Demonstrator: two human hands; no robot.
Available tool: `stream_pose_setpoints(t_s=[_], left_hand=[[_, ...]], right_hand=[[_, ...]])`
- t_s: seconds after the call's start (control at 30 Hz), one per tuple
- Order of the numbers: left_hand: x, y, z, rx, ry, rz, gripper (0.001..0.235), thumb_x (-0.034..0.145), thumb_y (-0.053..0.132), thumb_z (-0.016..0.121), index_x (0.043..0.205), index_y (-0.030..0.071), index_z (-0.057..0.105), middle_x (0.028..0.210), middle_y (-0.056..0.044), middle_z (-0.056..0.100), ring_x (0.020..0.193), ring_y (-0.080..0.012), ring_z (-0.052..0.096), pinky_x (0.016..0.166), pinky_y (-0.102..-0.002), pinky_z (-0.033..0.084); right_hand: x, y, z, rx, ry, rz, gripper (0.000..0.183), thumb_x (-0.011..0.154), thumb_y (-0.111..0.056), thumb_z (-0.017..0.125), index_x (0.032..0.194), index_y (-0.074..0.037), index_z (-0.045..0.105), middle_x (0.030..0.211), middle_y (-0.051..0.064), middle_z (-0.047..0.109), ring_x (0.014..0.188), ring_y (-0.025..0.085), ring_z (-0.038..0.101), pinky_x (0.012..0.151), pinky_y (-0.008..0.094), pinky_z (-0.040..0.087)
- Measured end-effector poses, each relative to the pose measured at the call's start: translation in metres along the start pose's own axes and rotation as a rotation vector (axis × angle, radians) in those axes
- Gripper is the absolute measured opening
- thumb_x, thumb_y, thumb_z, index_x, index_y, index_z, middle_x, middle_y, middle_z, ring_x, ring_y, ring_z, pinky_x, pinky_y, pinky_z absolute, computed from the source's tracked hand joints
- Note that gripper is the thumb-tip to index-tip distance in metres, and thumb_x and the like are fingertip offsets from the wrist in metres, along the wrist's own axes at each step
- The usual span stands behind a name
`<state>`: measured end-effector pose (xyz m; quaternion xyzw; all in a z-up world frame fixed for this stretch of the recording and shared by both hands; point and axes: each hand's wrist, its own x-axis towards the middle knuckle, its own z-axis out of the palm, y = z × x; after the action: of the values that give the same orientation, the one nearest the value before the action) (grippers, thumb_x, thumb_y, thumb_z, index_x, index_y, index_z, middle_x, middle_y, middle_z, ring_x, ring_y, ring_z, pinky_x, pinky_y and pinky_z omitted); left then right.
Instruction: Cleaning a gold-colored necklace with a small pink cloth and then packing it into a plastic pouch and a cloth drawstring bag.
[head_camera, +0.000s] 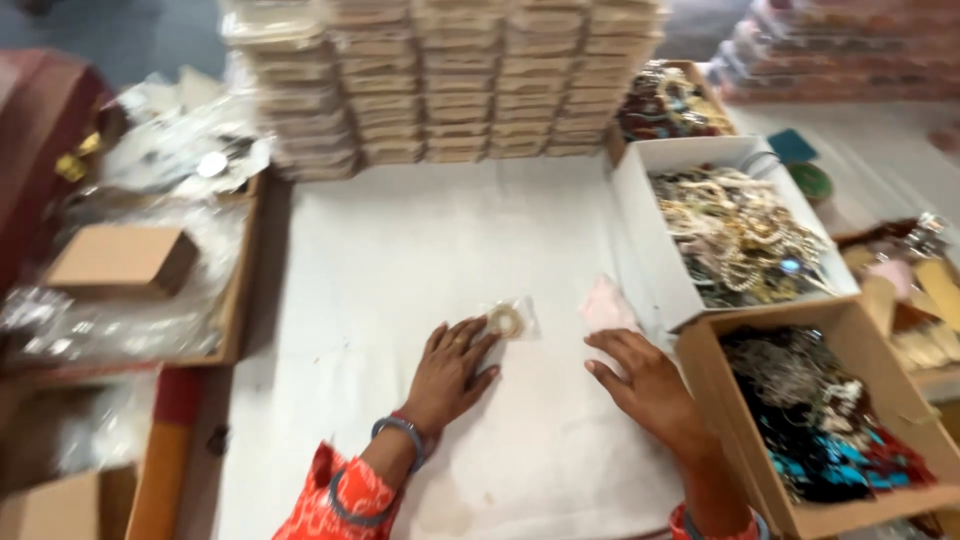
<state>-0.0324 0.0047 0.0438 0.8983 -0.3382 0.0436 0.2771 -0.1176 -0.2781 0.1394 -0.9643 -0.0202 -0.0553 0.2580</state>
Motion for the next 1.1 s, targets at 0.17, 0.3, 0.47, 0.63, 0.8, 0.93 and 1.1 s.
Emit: stream_pose_setpoints(t_s=[0.17,0.3,0.47,0.63,0.8,0.93,1.1], left_hand=[[-0.022,0.0,-0.032,-0.165,0.15,0.009,0.055,0.092,0.024,0.07,0.143,0.008,0.055,0.154,-0.017,0.047,0.14,-0.0348,0.045,0.116,-0.051,0.033],[-0.07,-0.005,-0.087,-0.109,0.262,-0.106,0.055,0.09,0.021,0.072,0.141,0.008,0.058,0.152,-0.017,0.05,0.136,-0.0365,0.049,0.113,-0.05,0.039],[-0.151,0.005,-0.172,0.07,0.38,-0.285,0.052,0.087,0.02,0.076,0.136,0.008,0.062,0.145,-0.017,0.057,0.128,-0.0371,0.057,0.106,-0.045,0.048],[-0.23,-0.002,-0.229,0.293,0.626,-0.52,0.044,0.089,0.019,0.074,0.131,0.008,0.066,0.142,-0.015,0.061,0.129,-0.0343,0.06,0.106,-0.043,0.05],[-0.281,-0.007,-0.253,0.46,0.721,-0.765,0.041,0.096,0.021,0.069,0.135,0.006,0.066,0.144,-0.014,0.06,0.127,-0.0364,0.058,0.106,-0.045,0.048],[-0.291,-0.032,-0.25,0.501,0.65,-0.812,0.042,0.098,0.028,0.063,0.135,0.009,0.065,0.143,-0.011,0.06,0.128,-0.0334,0.058,0.107,-0.044,0.047],[-0.278,-0.069,-0.245,0.428,0.521,-0.854,0.045,0.098,0.033,0.061,0.138,0.014,0.063,0.145,-0.008,0.058,0.131,-0.0297,0.056,0.108,-0.045,0.043]], right_hand=[[0.061,-0.011,0.044,0.039,-0.064,-0.12,0.036,0.092,-0.03,0.068,0.123,-0.012,0.071,0.131,0.007,0.067,0.124,0.027,0.061,0.099,0.039,0.051],[0.091,-0.008,0.087,-0.004,-0.086,-0.3,0.049,0.09,-0.035,0.071,0.133,-0.012,0.064,0.143,0.007,0.058,0.132,0.028,0.053,0.103,0.044,0.047],[0.1,0.002,0.136,-0.214,-0.023,-0.512,0.073,0.089,-0.055,0.064,0.148,-0.017,0.05,0.157,0.008,0.043,0.144,0.027,0.038,0.111,0.051,0.029],[0.105,0.042,0.169,-0.357,-0.008,-0.527,0.066,0.093,-0.059,0.054,0.149,-0.026,0.05,0.16,0.003,0.043,0.148,0.021,0.035,0.116,0.048,0.026],[0.103,0.046,0.166,-0.322,-0.005,-0.478,0.059,0.094,-0.056,0.053,0.147,-0.03,0.054,0.161,0.001,0.043,0.149,0.02,0.036,0.117,0.048,0.026],[0.107,0.054,0.171,-0.248,0.026,-0.476,0.059,0.094,-0.057,0.052,0.147,-0.03,0.056,0.161,0.001,0.045,0.151,0.02,0.036,0.12,0.047,0.025],[0.11,0.061,0.173,-0.227,0.001,-0.457,0.06,0.094,-0.059,0.053,0.146,-0.029,0.057,0.161,0.002,0.045,0.151,0.021,0.035,0.119,0.047,0.022]])
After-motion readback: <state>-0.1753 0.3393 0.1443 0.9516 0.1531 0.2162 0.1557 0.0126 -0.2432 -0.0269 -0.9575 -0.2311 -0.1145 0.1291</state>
